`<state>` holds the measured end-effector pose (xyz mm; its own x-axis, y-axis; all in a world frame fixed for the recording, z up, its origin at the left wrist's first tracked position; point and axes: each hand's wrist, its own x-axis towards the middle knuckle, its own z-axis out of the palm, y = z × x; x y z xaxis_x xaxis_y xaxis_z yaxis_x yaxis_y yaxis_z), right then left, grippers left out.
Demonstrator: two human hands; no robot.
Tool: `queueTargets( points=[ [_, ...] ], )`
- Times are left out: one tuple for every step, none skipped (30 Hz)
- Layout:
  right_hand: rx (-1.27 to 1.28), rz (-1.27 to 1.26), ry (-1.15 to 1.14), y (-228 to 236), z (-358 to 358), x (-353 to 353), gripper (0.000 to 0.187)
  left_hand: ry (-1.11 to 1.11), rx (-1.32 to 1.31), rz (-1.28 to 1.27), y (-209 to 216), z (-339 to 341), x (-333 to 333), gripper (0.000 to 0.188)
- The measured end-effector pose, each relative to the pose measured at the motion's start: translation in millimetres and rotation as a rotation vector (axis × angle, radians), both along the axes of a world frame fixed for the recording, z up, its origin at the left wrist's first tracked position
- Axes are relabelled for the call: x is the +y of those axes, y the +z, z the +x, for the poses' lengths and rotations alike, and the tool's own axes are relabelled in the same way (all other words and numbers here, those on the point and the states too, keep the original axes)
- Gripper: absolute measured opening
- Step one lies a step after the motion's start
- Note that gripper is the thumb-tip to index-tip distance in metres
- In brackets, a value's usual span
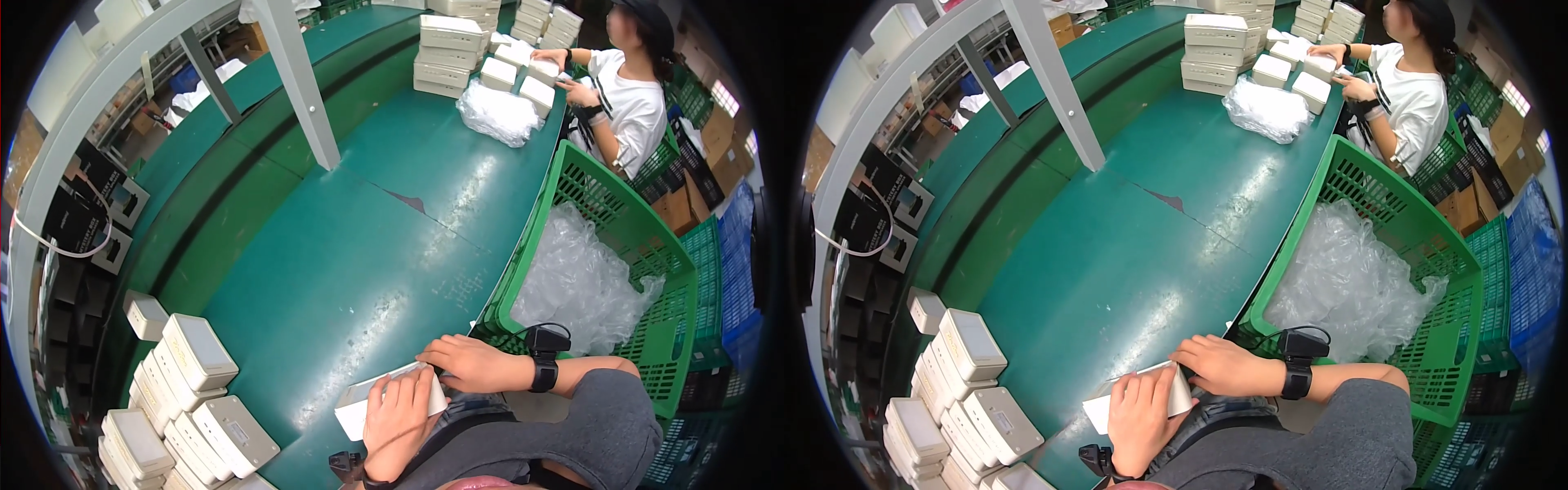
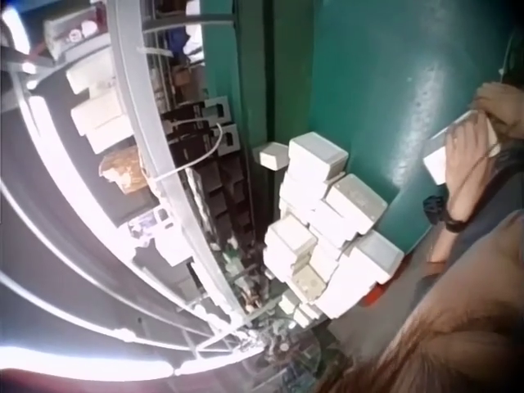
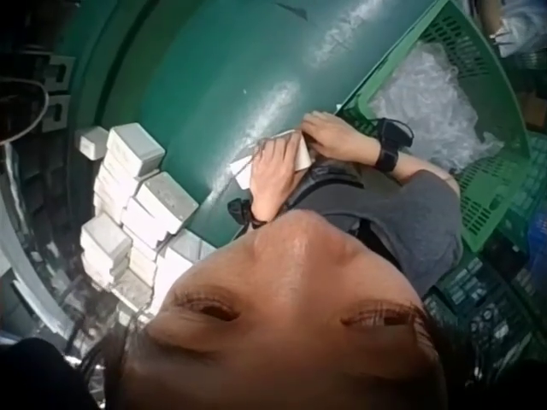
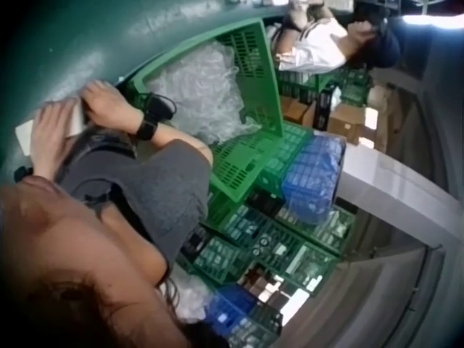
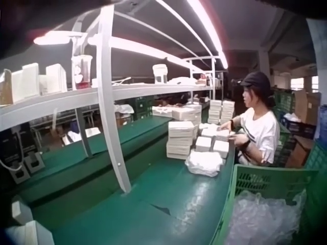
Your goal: The person picks up a white electronic device, turns it over to view all sides, and presses the buttons before placing it back on the table and repeating the process with another device.
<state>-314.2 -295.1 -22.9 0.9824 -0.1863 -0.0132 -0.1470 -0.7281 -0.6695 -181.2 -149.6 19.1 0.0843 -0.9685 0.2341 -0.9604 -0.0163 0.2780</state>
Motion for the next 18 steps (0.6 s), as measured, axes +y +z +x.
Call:
queueTargets(
  points=[
    [-0.007,0.002,-0.001,-0.5,0.1,-0.1,0.051,0.004,0.0,-0.003,-0.9,-0.3,0.6,0.059],
    [-0.004,0.007,0.003,-1.0,0.2,-0.3,0.051,0.008,0.002,0.002,-1.5,-0.1,0.5,0.059],
    [-0.008,-0.003,-0.002,-1.2,0.1,0.4,0.051,0.004,0.002,-0.003,-1.5,0.7,0.4,0.059],
    [-0.012,-0.012,-0.008,-1.4,-0.1,1.0,0.052,0.0,0.002,-0.007,-1.4,1.6,0.0,0.058],
    [-0.017,-0.021,-0.014,-1.6,-0.5,1.4,0.052,-0.005,0.001,-0.011,-1.4,1.7,0.1,0.058],
    [-0.015,-0.012,-0.012,-1.7,-1.1,1.3,0.052,-0.003,0.003,-0.003,-1.7,1.1,0.4,0.058],
    [-0.017,-0.012,-0.01,-1.5,-2.0,0.8,0.052,0.0,0.01,-0.001,-1.9,0.1,0.4,0.058],
    [-0.021,-0.017,-0.008,-1.5,-2.0,-0.8,0.052,0.002,0.016,-0.005,-2.8,-0.2,-0.5,0.058],
    [-0.025,-0.022,-0.006,-1.4,-2.2,-1.6,0.052,0.005,0.022,-0.01,-3.1,-0.4,-0.9,0.057],
    [-0.025,-0.022,-0.004,-1.2,-2.4,-1.3,0.052,0.006,0.022,-0.009,-2.4,-0.7,-0.6,0.057],
    [-0.022,-0.014,-0.008,-0.6,-2.8,-0.4,0.053,0.002,0.021,0.003,-1.0,-1.1,0.0,0.057],
    [-0.019,-0.008,-0.01,0.4,-3.3,0.6,0.053,-0.001,0.019,0.013,0.7,-1.4,0.3,0.057],
    [-0.017,-0.004,-0.001,0.9,-1.9,-1.0,0.053,0.007,0.016,0.02,1.2,-1.3,-0.7,0.057],
    [-0.02,-0.01,0.015,1.6,-0.8,-2.9,0.053,0.023,0.014,0.014,0.9,-0.3,-2.9,0.057],
    [-0.007,-0.003,0.008,2.7,-1.4,-1.8,0.053,0.004,0.015,0.005,0.5,0.0,-1.8,0.058],
    [0.006,0.004,0.003,4.2,-2.0,-1.6,0.053,-0.014,0.015,-0.005,0.6,1.0,-1.2,0.058],
    [0.017,0.01,0.0,6.6,-1.8,-2.7,0.053,-0.029,0.013,-0.015,2.3,2.2,-0.4,0.059],
    [0.016,0.012,0.036,9.2,-1.3,-3.3,0.053,0.007,0.012,-0.012,4.9,3.6,2.4,0.059]
  ],
)
